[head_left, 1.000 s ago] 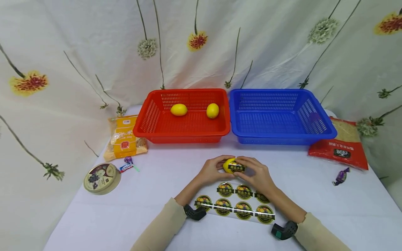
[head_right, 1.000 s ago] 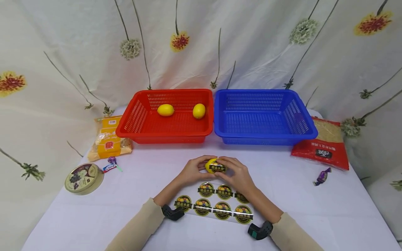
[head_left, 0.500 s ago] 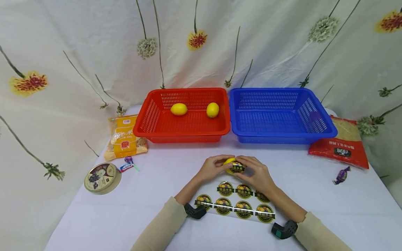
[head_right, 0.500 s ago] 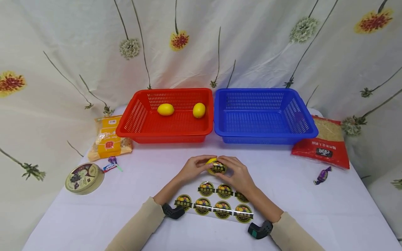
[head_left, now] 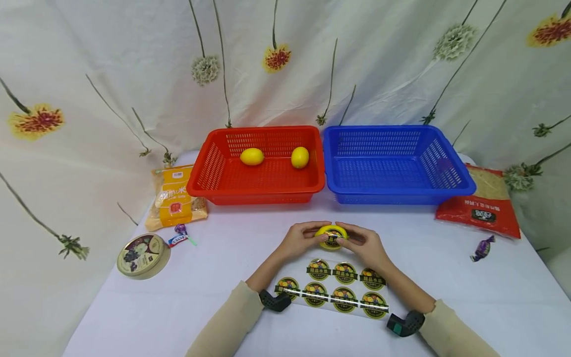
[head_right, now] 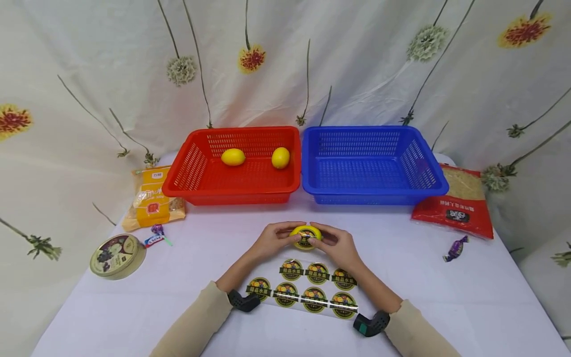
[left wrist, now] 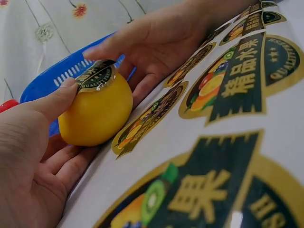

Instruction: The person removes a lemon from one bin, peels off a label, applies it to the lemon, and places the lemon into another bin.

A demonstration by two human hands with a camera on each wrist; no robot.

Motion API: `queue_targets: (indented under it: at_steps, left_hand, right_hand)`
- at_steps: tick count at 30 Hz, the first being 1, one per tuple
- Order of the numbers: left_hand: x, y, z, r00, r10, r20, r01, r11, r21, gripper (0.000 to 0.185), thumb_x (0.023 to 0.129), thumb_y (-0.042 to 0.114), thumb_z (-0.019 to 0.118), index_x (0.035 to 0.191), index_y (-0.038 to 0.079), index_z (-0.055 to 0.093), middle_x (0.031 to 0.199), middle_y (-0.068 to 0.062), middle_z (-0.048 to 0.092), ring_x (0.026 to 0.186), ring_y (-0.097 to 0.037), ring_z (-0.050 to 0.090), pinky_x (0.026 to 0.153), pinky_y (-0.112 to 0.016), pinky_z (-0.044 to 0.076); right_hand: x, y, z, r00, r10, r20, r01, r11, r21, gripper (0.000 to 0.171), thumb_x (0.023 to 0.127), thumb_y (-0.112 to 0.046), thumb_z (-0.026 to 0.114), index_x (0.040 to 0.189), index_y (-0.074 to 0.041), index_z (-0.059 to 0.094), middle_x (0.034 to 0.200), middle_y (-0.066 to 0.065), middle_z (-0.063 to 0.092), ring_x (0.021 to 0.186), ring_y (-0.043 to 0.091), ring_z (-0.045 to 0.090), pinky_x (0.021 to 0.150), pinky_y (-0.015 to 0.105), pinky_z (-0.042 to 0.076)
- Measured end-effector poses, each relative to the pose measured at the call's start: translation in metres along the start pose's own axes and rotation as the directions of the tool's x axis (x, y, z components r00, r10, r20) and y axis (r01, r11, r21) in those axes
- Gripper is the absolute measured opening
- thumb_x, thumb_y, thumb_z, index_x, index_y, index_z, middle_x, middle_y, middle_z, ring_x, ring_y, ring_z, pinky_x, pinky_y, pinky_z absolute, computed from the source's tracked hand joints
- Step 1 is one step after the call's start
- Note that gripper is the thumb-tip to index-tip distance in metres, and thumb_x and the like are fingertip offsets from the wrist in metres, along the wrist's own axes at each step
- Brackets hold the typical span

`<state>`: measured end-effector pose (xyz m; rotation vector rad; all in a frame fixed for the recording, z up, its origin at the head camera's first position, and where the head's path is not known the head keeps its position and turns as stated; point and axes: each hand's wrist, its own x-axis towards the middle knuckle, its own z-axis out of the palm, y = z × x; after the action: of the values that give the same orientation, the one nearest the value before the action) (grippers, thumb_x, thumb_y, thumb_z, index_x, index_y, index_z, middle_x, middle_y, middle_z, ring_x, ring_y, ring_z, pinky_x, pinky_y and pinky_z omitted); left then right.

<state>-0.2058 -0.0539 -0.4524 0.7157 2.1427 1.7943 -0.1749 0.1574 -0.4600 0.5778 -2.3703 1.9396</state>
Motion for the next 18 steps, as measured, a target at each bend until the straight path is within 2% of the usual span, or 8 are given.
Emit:
queue_targets:
  at_steps: [2, 6, 9, 18]
  left_hand:
    - [0.002, -0.008, -0.001, 1.000, 0.001, 0.007, -0.001, 1.000, -0.007, 0.038, 0.086, 0.008, 0.065, 0.123, 0.000, 0.058, 0.118, -0.016, 0.060, 0.104, -0.025, 0.060, 0.079, -0.027, 0.052]
    - [0.007, -0.024, -0.002, 1.000, 0.002, 0.020, -0.002, 1.000, -0.023, 0.039, 0.085, 0.009, 0.066, 0.123, 0.003, 0.059, 0.118, -0.012, 0.061, 0.103, -0.020, 0.060, 0.081, -0.027, 0.051]
    - [0.008, -0.027, -0.003, 1.000, 0.003, 0.028, -0.002, 0.999, -0.041, 0.039, 0.084, 0.010, 0.067, 0.122, 0.005, 0.060, 0.118, -0.010, 0.061, 0.103, -0.018, 0.061, 0.082, -0.028, 0.051]
    - [0.008, -0.032, -0.008, 0.996, 0.024, 0.083, -0.019, 0.998, -0.061, 0.041, 0.086, 0.012, 0.066, 0.126, 0.007, 0.057, 0.122, -0.007, 0.059, 0.107, -0.016, 0.058, 0.087, -0.029, 0.048]
  right_hand:
    - [0.001, -0.003, -0.002, 1.000, 0.020, 0.020, -0.020, 1.000, -0.001, 0.041, 0.084, -0.006, 0.067, 0.122, 0.006, 0.056, 0.121, 0.020, 0.056, 0.109, 0.032, 0.055, 0.087, 0.025, 0.048]
    - [0.005, 0.009, -0.007, 0.995, 0.077, 0.061, -0.078, 0.997, 0.016, 0.042, 0.083, -0.010, 0.068, 0.123, 0.000, 0.058, 0.121, 0.014, 0.058, 0.106, 0.025, 0.058, 0.087, 0.023, 0.047]
    - [0.008, 0.021, -0.012, 0.989, 0.118, 0.091, -0.124, 0.990, 0.064, 0.044, 0.082, -0.013, 0.070, 0.124, -0.005, 0.059, 0.122, 0.010, 0.059, 0.105, 0.019, 0.059, 0.086, 0.023, 0.047]
    - [0.011, 0.032, -0.020, 0.985, 0.060, 0.161, -0.072, 0.995, 0.069, 0.043, 0.084, -0.010, 0.067, 0.125, -0.001, 0.056, 0.124, 0.013, 0.057, 0.107, 0.012, 0.057, 0.087, 0.024, 0.047]
